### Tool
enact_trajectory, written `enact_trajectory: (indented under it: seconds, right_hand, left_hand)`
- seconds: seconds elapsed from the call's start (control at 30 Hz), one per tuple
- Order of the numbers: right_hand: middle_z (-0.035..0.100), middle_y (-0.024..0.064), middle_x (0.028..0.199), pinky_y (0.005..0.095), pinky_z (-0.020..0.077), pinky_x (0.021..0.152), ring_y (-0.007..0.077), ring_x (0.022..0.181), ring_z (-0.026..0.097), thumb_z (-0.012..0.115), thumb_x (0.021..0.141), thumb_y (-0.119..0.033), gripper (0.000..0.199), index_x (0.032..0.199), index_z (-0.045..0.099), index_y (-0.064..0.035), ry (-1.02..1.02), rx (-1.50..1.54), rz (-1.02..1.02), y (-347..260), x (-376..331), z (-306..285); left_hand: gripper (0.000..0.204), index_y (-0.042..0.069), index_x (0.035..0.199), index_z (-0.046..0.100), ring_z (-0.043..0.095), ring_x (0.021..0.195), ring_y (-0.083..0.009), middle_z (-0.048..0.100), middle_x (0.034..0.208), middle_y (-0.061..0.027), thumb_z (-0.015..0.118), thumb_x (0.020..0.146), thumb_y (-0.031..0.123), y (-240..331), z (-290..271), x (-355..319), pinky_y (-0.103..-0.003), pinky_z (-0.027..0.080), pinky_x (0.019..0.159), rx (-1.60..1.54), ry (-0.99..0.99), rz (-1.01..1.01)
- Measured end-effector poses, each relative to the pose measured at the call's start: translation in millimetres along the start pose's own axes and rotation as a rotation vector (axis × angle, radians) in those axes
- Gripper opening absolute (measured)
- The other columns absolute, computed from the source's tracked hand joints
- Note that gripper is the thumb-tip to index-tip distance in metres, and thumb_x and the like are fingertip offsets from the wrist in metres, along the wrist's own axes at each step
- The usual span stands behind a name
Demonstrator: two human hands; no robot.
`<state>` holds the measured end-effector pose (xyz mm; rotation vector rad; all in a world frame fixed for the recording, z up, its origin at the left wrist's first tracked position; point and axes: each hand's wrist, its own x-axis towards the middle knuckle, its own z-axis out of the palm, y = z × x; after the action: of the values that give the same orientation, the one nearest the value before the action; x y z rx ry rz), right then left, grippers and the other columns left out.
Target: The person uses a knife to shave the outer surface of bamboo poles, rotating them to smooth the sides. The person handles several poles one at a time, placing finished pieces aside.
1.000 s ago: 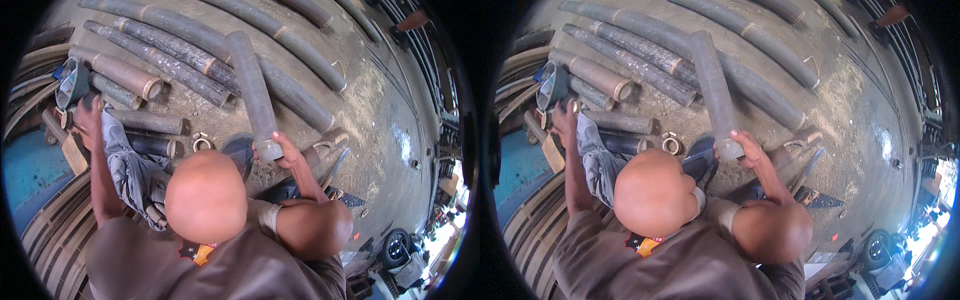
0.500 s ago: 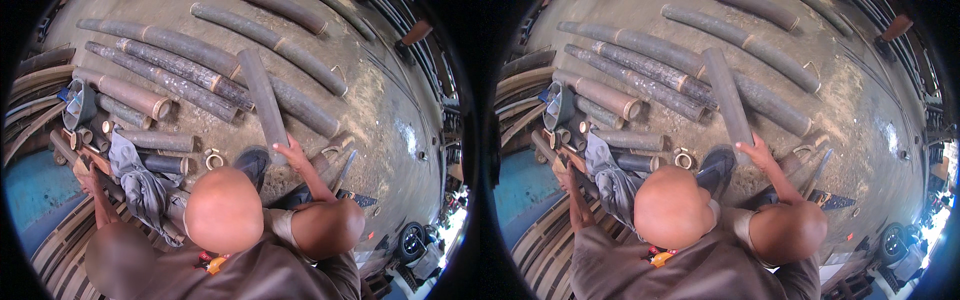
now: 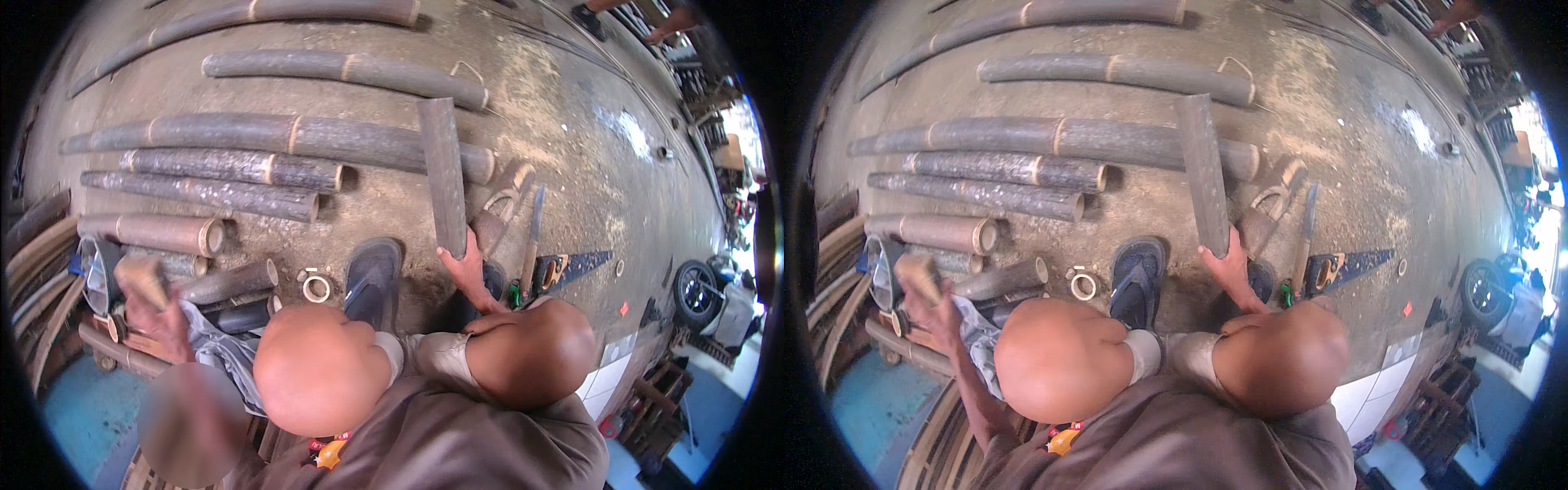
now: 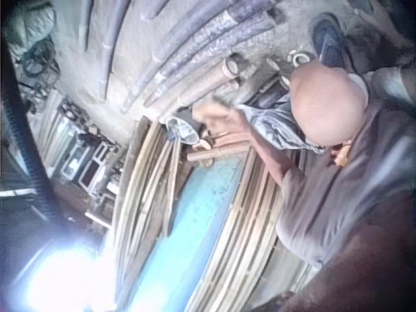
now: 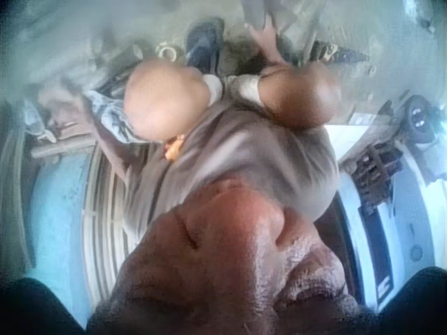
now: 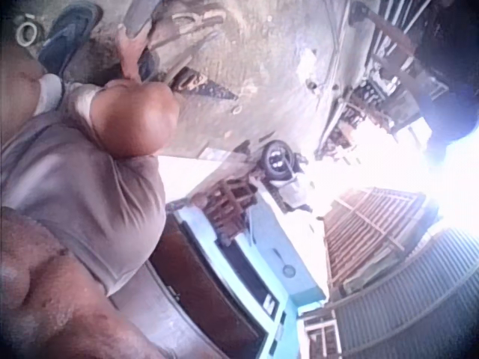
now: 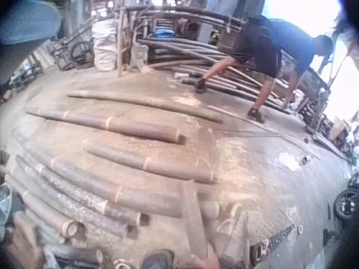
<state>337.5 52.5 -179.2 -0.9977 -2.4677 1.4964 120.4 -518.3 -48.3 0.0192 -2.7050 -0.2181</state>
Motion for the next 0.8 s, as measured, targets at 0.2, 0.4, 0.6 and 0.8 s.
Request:
enact_trajectory:
  seconds: [0.2, 0.4, 0.6, 0.8]
  right_hand:
    - [0.071, 0.0272, 0.120, 0.0458, 0.0541, 0.098, 0.0378, 0.114, 0.070, 0.083, 0.085, -0.027, 0.078, 0.149, 0.047, -0.0008, 0.276, -0.012, -0.013, 35, 33, -58]
    - [0.073, 0.0124, 0.112, 0.0363, 0.0528, 0.091, 0.0201, 0.101, 0.067, 0.080, 0.090, -0.028, 0.057, 0.136, 0.061, 0.0008, 0.293, 0.198, 0.126, 52, 54, -97]
    - [0.069, 0.0102, 0.118, 0.0352, 0.0506, 0.095, 0.0187, 0.105, 0.064, 0.077, 0.091, -0.035, 0.064, 0.140, 0.059, 0.0017, 0.161, 0.629, 0.306, 71, 30, -109]
    - [0.066, 0.0118, 0.125, 0.0377, 0.0497, 0.100, 0.0205, 0.113, 0.063, 0.074, 0.093, -0.039, 0.072, 0.147, 0.052, 0.0035, -0.002, 0.985, 0.434, 89, 20, -118]
  left_hand:
    - [0.118, 0.012, 0.162, 0.041, 0.046, 0.132, -0.0497, 0.045, 0.146, -0.0312, 0.093, 0.064, 0.053, 245, 76, -32, -0.061, 0.037, 0.111, -0.327, -0.586, 0.655]
    - [0.119, 0.032, 0.166, 0.033, 0.034, 0.145, -0.0509, 0.037, 0.152, -0.0336, 0.092, 0.065, 0.052, 407, 126, -87, -0.070, 0.024, 0.120, -0.319, -0.900, 1.069]
    - [0.100, 0.032, 0.164, 0.038, 0.029, 0.151, -0.0486, 0.035, 0.161, -0.0253, 0.085, 0.077, 0.052, 472, 147, -107, -0.074, 0.018, 0.121, -0.432, -0.850, 1.332]
    - [0.073, 0.022, 0.154, 0.049, 0.030, 0.154, -0.0424, 0.039, 0.162, -0.0138, 0.076, 0.089, 0.043, 553, 188, -81, -0.066, 0.022, 0.125, -0.490, -0.618, 1.444]
